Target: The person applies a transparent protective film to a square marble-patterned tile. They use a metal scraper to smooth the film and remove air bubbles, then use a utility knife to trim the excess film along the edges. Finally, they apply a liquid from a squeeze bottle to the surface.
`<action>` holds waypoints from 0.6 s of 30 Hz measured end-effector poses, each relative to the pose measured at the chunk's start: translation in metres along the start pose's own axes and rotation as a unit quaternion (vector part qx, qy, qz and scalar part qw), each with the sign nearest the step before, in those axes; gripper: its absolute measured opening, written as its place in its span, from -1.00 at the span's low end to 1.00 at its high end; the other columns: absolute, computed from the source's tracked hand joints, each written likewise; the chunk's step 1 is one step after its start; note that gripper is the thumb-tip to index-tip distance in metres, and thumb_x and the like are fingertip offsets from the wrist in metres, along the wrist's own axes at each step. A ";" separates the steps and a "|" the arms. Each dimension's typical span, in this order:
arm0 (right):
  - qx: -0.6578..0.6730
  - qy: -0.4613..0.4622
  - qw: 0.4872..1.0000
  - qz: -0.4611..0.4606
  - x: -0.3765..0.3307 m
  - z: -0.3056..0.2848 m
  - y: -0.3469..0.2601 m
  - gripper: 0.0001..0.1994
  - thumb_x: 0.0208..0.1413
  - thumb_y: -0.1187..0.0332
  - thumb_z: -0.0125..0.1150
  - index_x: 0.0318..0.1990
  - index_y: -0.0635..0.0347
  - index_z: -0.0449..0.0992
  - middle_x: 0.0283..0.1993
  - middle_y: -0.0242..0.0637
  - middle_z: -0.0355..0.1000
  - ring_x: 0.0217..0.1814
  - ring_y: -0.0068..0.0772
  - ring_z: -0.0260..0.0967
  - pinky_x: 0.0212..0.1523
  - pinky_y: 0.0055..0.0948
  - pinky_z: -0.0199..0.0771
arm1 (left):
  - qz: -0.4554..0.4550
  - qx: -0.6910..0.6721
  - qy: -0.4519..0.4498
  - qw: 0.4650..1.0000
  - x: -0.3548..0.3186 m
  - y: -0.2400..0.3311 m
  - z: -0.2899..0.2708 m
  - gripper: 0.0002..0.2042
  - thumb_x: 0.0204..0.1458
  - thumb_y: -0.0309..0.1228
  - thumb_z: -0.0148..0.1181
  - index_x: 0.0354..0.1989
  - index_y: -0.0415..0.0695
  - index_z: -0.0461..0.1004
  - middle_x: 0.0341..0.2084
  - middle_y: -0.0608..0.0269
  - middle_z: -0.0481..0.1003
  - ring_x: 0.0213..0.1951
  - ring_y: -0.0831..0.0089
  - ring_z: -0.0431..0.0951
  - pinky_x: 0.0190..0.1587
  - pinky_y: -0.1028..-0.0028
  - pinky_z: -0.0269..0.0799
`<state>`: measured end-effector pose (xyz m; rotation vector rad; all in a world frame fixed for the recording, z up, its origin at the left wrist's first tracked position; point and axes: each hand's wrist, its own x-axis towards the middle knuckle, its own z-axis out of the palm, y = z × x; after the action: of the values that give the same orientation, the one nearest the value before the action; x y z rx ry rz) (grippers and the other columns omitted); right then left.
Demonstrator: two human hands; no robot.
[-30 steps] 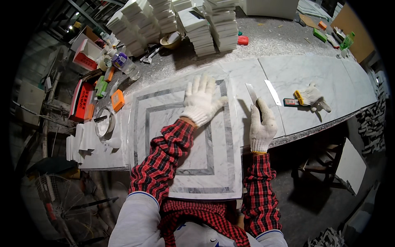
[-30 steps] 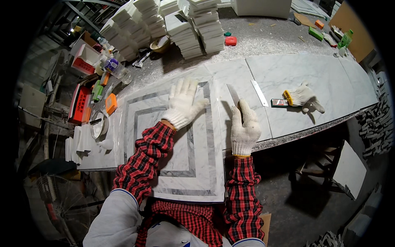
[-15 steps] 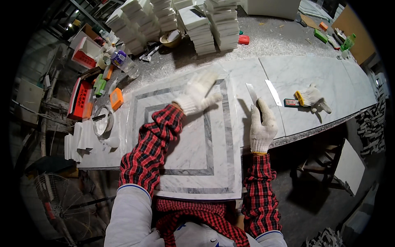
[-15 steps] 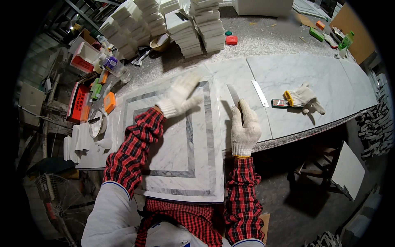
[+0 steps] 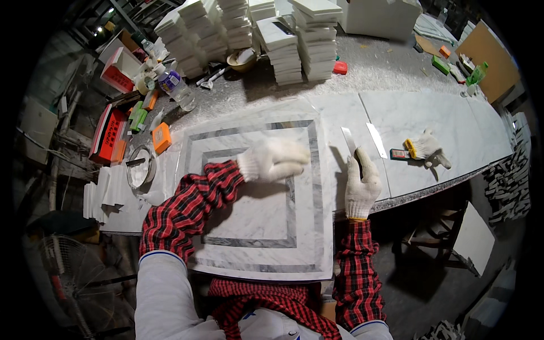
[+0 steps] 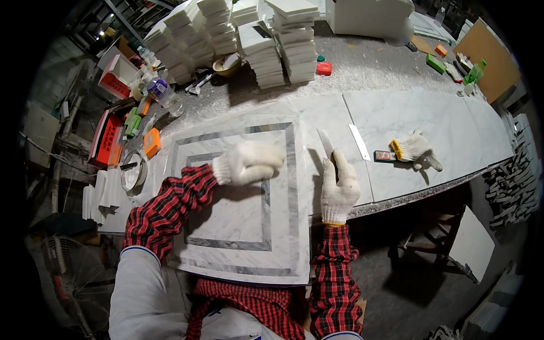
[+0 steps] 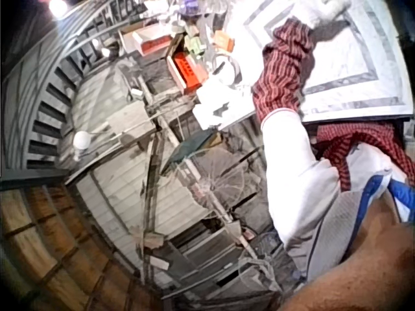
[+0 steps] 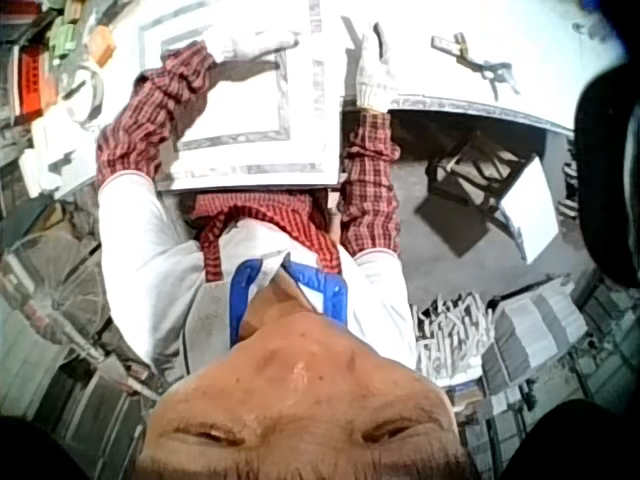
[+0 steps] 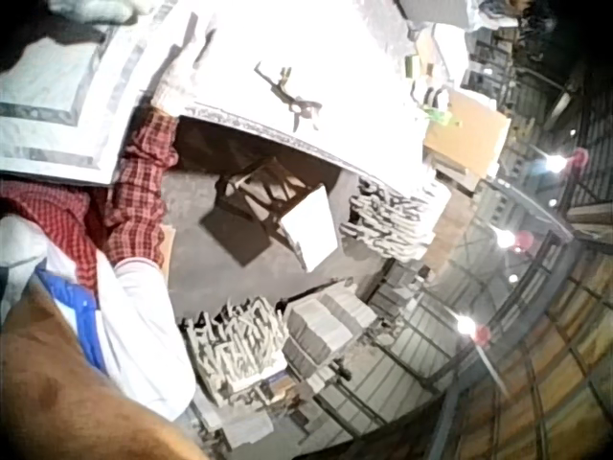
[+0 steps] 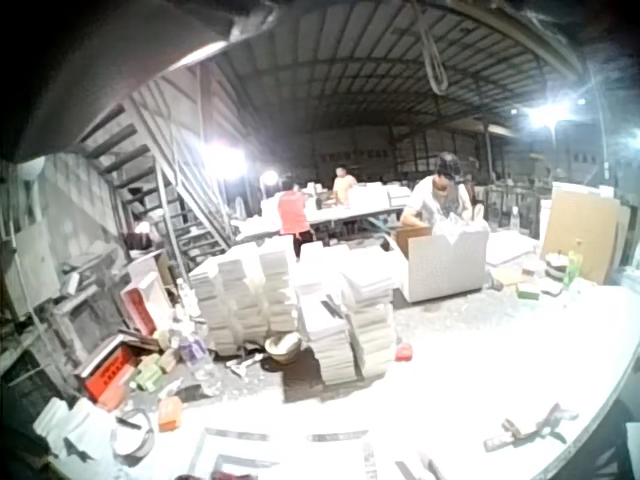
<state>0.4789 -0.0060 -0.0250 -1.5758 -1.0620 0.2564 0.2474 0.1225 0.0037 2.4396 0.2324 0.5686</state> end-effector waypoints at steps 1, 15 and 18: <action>0.004 0.001 1.000 0.001 0.000 0.000 0.002 -0.70 0.23 0.39 0.32 0.07 0.31 0.59 -0.13 -0.05 0.60 -0.10 -0.21 0.57 -0.05 -0.33 0.53 | 0.010 0.046 0.037 0.998 0.008 -0.006 -0.002 -0.69 0.11 -0.32 0.23 -0.03 -0.23 0.54 0.00 -0.06 0.54 0.04 -0.07 0.52 0.12 0.08 0.44; 0.069 -0.030 0.997 0.027 -0.001 0.000 0.017 -0.66 0.27 0.44 0.25 0.11 0.50 0.52 0.04 -0.06 0.59 0.07 -0.34 0.54 0.14 -0.43 0.47 | 0.022 0.044 -0.057 0.997 -0.063 0.040 0.013 -0.56 0.21 -0.18 0.13 0.16 -0.21 0.43 0.12 -0.05 0.48 0.15 0.01 0.44 0.23 0.12 0.33; 0.114 -0.035 0.992 0.034 -0.005 0.008 0.009 -0.65 0.28 0.45 0.24 0.13 0.52 0.51 0.07 -0.07 0.57 0.11 -0.35 0.52 0.16 -0.45 0.46 | -0.112 0.035 0.044 0.992 -0.083 0.035 0.020 -0.52 0.20 -0.12 0.15 0.19 -0.19 0.42 0.09 -0.01 0.50 0.11 0.07 0.47 0.21 0.17 0.35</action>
<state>0.4752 -0.0033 -0.0375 -1.4063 -0.9959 0.4679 0.1835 0.0597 -0.0174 2.4154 0.5643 0.5749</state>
